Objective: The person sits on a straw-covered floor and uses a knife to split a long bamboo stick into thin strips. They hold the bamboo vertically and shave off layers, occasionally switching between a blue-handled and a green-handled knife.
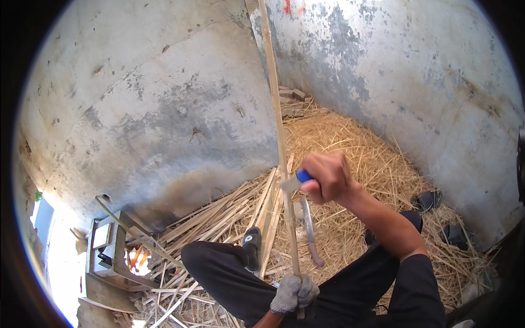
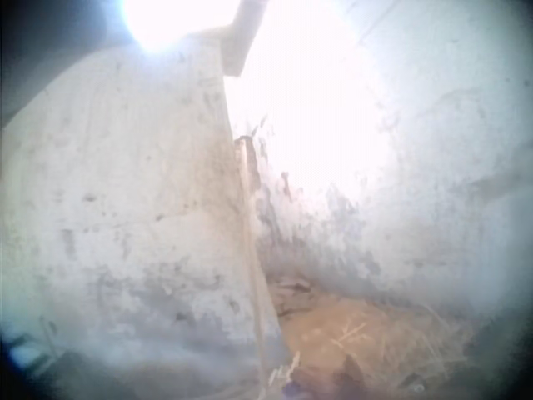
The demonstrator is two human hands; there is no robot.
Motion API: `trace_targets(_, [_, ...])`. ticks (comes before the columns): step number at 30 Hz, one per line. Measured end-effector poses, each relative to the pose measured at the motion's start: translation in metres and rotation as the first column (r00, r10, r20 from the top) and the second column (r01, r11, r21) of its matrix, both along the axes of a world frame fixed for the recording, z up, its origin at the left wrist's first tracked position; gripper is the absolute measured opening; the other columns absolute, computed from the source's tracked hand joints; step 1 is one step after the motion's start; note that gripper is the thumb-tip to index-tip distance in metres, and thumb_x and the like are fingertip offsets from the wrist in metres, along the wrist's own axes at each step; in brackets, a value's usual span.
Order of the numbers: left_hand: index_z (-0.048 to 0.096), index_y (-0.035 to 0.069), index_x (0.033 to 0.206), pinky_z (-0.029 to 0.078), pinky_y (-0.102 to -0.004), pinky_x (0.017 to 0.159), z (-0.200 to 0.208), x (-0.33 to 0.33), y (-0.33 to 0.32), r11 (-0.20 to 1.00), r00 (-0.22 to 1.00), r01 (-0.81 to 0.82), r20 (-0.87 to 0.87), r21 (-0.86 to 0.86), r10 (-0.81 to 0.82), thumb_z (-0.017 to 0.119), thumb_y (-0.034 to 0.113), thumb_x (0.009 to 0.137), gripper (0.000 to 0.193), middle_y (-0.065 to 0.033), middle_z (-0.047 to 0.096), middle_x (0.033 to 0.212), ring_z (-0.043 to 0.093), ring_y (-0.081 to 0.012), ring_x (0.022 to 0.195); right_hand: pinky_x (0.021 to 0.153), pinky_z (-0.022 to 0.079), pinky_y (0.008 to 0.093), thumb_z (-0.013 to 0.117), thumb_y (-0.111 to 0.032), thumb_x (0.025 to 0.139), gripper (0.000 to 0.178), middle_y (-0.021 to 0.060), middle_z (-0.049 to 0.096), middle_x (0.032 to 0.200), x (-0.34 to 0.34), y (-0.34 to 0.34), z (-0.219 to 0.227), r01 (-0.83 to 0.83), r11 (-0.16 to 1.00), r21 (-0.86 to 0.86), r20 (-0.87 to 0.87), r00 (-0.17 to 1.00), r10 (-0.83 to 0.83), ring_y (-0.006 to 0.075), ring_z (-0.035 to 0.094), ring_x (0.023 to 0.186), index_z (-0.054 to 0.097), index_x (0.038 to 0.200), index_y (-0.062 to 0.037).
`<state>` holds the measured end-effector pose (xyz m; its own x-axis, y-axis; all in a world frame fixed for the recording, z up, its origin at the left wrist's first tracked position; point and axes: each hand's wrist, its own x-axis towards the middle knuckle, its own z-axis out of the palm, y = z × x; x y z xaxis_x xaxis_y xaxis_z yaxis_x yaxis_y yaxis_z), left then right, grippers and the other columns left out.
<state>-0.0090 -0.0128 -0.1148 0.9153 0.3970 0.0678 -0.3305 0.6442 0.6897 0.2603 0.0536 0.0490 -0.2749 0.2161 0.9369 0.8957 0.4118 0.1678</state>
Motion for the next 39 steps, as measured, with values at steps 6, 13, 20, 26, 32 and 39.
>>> trace_targets(6, [0.041, 0.009, 0.059, 0.027, -0.0250, 0.035, -0.007, 0.002, -0.004, 0.994, 0.994, 0.096, -0.045, -0.058, -0.099, 0.054, 0.047, 0.095, 0.054, -0.0018, 0.034, 0.048, 0.032, -0.0132, 0.040, 0.029, 0.024, 0.0239, 0.032, -0.047, 0.106, 0.054, -0.0038, 0.041, 0.048, 0.080, 0.051, 0.058, 0.415, 0.910, -0.016, -0.386, 0.837, -0.388, 0.0063, 0.031, 0.034, 0.053, 0.070, -0.0114])
trace_targets(13, [0.045, 0.008, 0.071, 0.027, -0.0247, 0.035, 0.031, 0.008, 0.018, 0.990, 0.974, -0.138, -0.183, -0.014, 0.133, 0.045, 0.044, 0.101, 0.047, -0.0024, 0.037, 0.055, 0.034, -0.0114, 0.042, 0.036, 0.029, 0.0297, 0.043, -0.041, 0.105, 0.043, -0.0002, 0.045, 0.053, 0.068, 0.011, 0.021, 0.043, 0.991, -0.128, -0.518, 0.849, -0.104, 0.0100, 0.039, 0.040, 0.054, 0.080, -0.0071])
trace_targets(20, [0.049, 0.008, 0.079, 0.030, -0.0246, 0.037, 0.046, 0.015, 0.029, 0.952, 0.884, -0.250, -0.359, 0.179, 0.300, 0.043, 0.042, 0.103, 0.042, -0.0022, 0.041, 0.057, 0.036, -0.0095, 0.043, 0.044, 0.036, 0.0362, 0.050, -0.041, 0.101, 0.041, 0.0102, 0.046, 0.055, 0.002, -0.047, -0.075, -0.206, 0.853, -0.480, -0.493, 0.867, -0.069, 0.0252, 0.048, 0.043, 0.052, 0.081, -0.0042])
trace_targets(26, [0.056, 0.002, 0.091, 0.032, -0.0239, 0.036, 0.053, 0.022, 0.014, 0.925, 0.878, -0.335, -0.296, 0.177, 0.375, 0.038, 0.044, 0.103, 0.047, -0.0029, 0.045, 0.057, 0.037, -0.0104, 0.039, 0.046, 0.039, 0.0405, 0.054, -0.038, 0.098, 0.037, 0.0119, 0.050, 0.056, -0.026, -0.053, -0.086, -0.389, 0.696, -0.604, -0.441, 0.890, 0.115, 0.0322, 0.053, 0.048, 0.052, 0.082, -0.0047])
trace_targets(32, [0.054, 0.004, 0.110, 0.033, -0.0231, 0.039, 0.067, 0.014, 0.015, 0.932, 0.864, -0.331, -0.348, 0.148, 0.362, 0.040, 0.041, 0.103, 0.040, -0.0036, 0.049, 0.064, 0.040, -0.0099, 0.045, 0.046, 0.041, 0.0398, 0.050, -0.042, 0.097, 0.044, 0.0118, 0.047, 0.056, -0.044, -0.064, -0.088, -0.413, 0.645, -0.643, -0.411, 0.897, 0.164, 0.0319, 0.050, 0.046, 0.052, 0.080, -0.0016])
trace_targets(39, [0.050, 0.003, 0.115, 0.033, -0.0229, 0.037, 0.086, 0.017, 0.007, 0.906, 0.826, -0.320, -0.386, 0.278, 0.411, 0.044, 0.030, 0.104, 0.030, -0.0024, 0.048, 0.062, 0.037, -0.0085, 0.041, 0.046, 0.043, 0.0401, 0.055, -0.044, 0.096, 0.043, 0.0111, 0.049, 0.056, -0.050, -0.067, -0.092, -0.310, 0.646, -0.697, -0.300, 0.945, 0.131, 0.0320, 0.054, 0.048, 0.054, 0.081, -0.0037])
